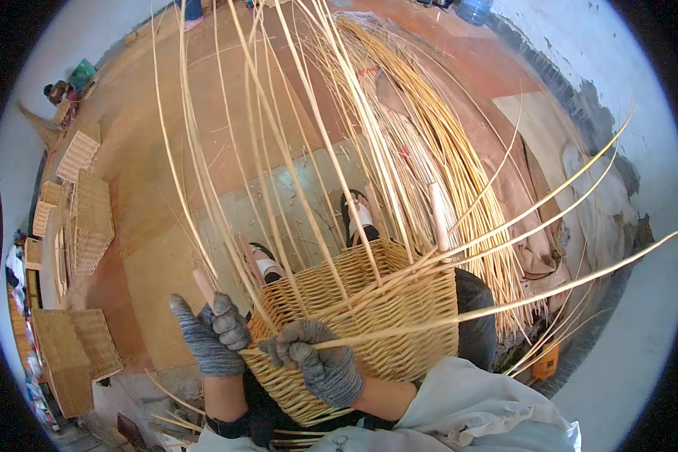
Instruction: Weaving the sides of a wicker or willow basket using vertical stakes and horizontal weaving strips.
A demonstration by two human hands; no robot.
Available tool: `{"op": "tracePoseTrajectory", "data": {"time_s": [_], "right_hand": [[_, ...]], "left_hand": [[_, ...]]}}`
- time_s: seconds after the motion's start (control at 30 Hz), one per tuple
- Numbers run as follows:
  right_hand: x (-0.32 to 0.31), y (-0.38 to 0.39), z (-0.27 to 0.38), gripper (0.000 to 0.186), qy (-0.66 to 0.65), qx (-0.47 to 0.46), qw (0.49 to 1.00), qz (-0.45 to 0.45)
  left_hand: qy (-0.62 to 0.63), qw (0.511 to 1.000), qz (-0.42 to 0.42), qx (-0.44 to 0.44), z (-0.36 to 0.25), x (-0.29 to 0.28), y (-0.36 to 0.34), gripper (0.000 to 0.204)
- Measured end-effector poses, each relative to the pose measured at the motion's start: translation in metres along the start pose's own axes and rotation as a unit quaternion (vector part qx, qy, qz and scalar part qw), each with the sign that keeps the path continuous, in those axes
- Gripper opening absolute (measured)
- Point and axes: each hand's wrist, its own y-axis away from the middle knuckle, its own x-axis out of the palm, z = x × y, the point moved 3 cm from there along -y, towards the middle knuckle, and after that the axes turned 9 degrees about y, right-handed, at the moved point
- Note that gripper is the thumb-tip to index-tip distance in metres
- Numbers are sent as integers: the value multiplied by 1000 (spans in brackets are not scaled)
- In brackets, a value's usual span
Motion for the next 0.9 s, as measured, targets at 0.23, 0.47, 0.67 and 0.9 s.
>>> {"op": "tracePoseTrajectory", "data": {"time_s": [0.23, 0.47, 0.67, 0.9], "right_hand": [[-15, -7, -8, 30, -47, -35, 997, 44], [-12, -2, -6, 29, -46, -5, 997, 69], [-1, 2, 11, 30, 85, -67, 994, 8], [34, 13, 13, 28, 156, -80, 985, -4]], "left_hand": [[1, 1000, -16, -4, 3, 7, -12, 78], [-35, 999, -24, -5, 0, -2, -7, 68], [17, 996, -28, -77, 6, 12, -16, 61], [-13, 992, -109, -57, -19, 13, -6, 78]]}}
